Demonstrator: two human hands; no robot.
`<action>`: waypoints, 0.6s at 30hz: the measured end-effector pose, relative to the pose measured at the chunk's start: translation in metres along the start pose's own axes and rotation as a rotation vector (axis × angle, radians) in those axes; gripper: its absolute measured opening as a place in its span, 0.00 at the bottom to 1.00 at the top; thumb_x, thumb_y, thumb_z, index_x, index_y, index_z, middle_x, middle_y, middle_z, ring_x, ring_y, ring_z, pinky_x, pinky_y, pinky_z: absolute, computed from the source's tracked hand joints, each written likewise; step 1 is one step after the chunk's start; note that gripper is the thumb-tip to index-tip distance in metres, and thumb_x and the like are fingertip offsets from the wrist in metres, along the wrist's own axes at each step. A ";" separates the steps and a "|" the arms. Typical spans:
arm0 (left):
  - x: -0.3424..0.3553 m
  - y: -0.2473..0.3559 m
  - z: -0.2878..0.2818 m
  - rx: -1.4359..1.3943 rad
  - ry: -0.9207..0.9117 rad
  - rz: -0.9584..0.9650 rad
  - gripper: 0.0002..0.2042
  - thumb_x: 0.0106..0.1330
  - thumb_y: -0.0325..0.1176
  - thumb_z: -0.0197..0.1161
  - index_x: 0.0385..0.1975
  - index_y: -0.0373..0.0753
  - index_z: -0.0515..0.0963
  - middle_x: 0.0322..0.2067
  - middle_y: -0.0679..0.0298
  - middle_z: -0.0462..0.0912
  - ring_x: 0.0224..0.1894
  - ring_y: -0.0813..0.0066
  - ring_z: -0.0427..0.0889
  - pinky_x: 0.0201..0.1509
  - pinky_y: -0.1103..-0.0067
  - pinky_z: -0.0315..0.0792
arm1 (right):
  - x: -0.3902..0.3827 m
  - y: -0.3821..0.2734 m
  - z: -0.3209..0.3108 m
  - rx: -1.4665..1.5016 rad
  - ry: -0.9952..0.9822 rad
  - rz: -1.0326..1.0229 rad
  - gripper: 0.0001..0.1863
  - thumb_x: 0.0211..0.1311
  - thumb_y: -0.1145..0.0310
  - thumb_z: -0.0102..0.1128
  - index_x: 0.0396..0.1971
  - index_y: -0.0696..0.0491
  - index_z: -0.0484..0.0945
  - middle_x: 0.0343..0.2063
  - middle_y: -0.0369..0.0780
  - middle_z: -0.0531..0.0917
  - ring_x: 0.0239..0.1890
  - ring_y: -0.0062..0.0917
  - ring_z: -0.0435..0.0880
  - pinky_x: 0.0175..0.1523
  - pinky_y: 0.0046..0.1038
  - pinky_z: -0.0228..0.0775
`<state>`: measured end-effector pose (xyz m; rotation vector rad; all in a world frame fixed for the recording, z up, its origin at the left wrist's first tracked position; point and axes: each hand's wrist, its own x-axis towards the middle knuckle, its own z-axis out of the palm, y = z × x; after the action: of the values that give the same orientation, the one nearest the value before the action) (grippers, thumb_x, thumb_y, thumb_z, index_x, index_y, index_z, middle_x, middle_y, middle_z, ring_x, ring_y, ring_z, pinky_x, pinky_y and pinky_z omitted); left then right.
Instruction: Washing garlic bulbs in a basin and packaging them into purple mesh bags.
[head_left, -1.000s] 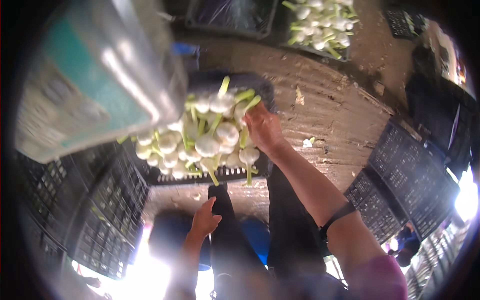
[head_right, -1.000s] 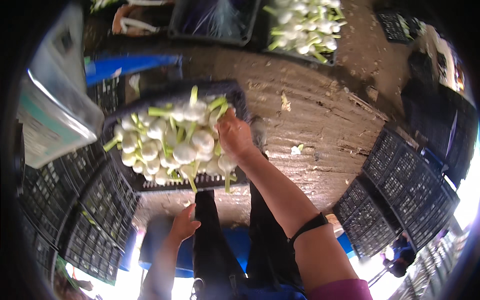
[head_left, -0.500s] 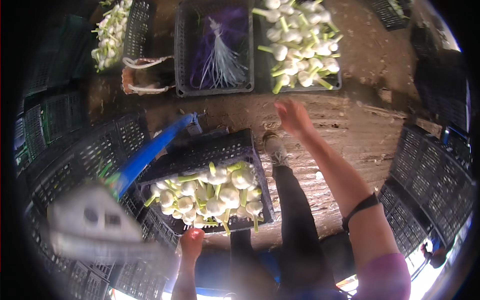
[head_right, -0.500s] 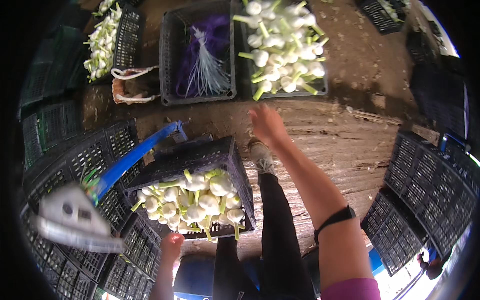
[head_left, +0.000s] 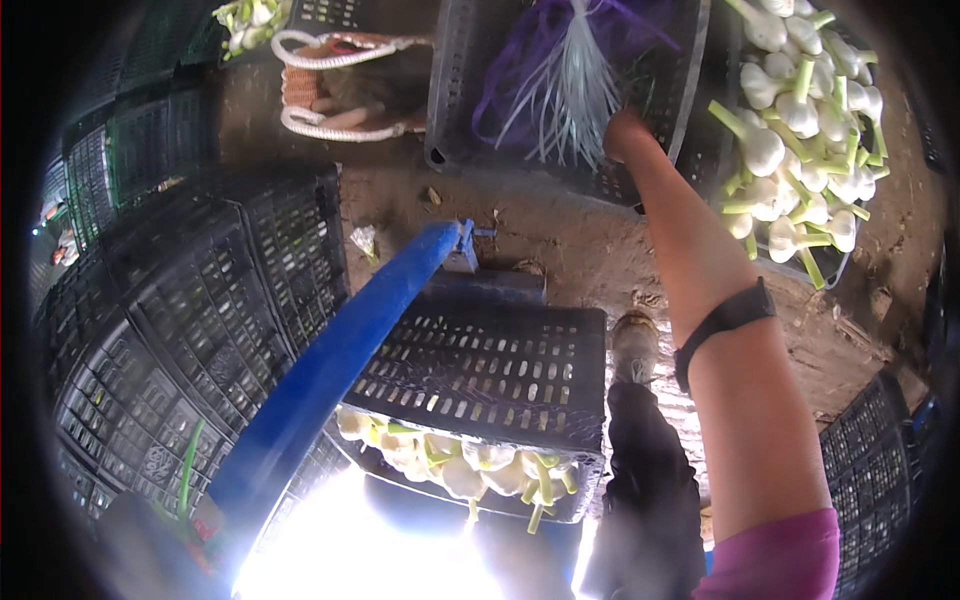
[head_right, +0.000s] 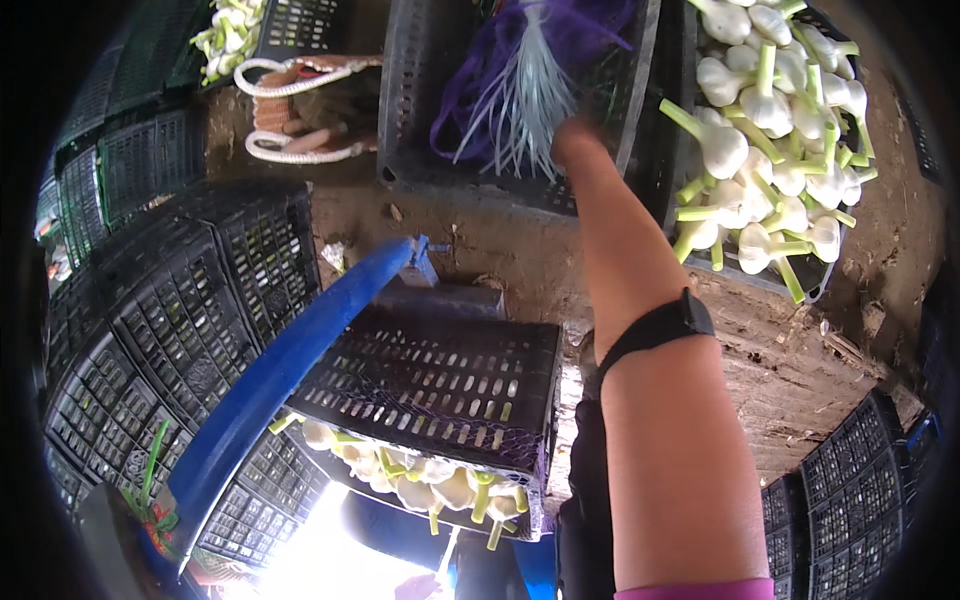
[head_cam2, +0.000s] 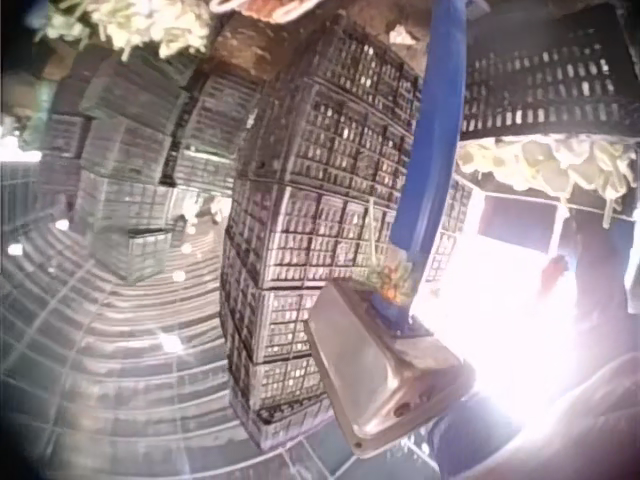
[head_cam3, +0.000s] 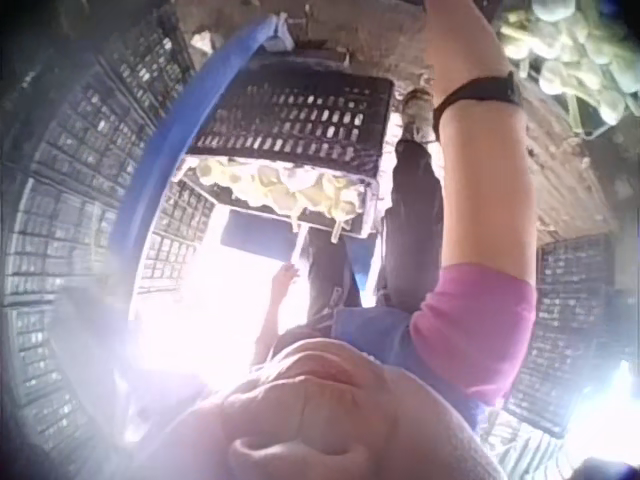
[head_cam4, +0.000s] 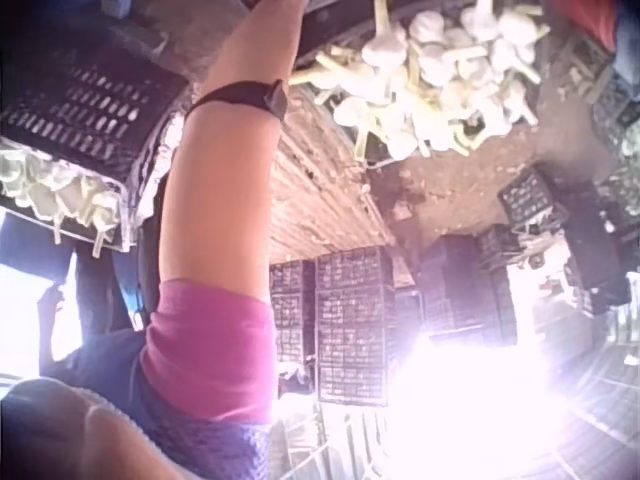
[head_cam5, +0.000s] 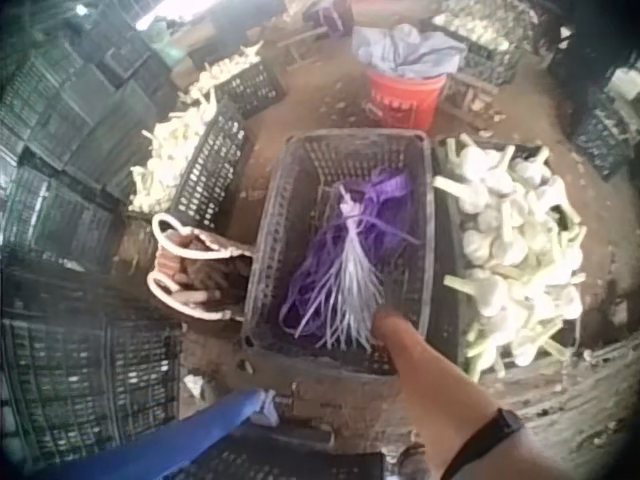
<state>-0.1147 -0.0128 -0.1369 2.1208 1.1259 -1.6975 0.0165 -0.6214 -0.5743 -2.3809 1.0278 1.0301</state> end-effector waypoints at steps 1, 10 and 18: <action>-0.013 0.007 0.003 -0.016 0.018 -0.027 0.15 0.59 0.31 0.48 0.45 0.34 0.66 0.34 0.60 0.75 0.32 0.74 0.76 0.33 0.81 0.71 | -0.020 -0.023 -0.015 0.318 -0.040 0.015 0.13 0.47 0.70 0.49 0.33 0.57 0.77 0.39 0.49 0.75 0.41 0.37 0.75 0.47 0.28 0.65; -0.055 0.158 0.052 0.089 -0.224 0.350 0.13 0.54 0.25 0.54 0.39 0.27 0.68 0.30 0.56 0.76 0.32 0.71 0.76 0.36 0.79 0.71 | -0.234 -0.024 -0.044 0.326 0.023 -0.408 0.06 0.43 0.72 0.49 0.19 0.53 0.77 0.23 0.44 0.78 0.28 0.35 0.78 0.33 0.31 0.71; -0.135 0.255 0.105 -0.541 -1.014 0.462 0.25 0.59 0.40 0.51 0.54 0.34 0.55 0.41 0.50 0.72 0.42 0.61 0.73 0.46 0.69 0.69 | -0.468 0.012 -0.127 1.348 -0.504 -0.756 0.06 0.52 0.75 0.48 0.23 0.59 0.74 0.21 0.43 0.77 0.26 0.28 0.77 0.32 0.27 0.66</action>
<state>-0.0313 -0.3081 -0.1238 0.8647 0.5934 -1.6216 -0.1518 -0.4751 -0.1439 -1.0884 0.3077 0.3429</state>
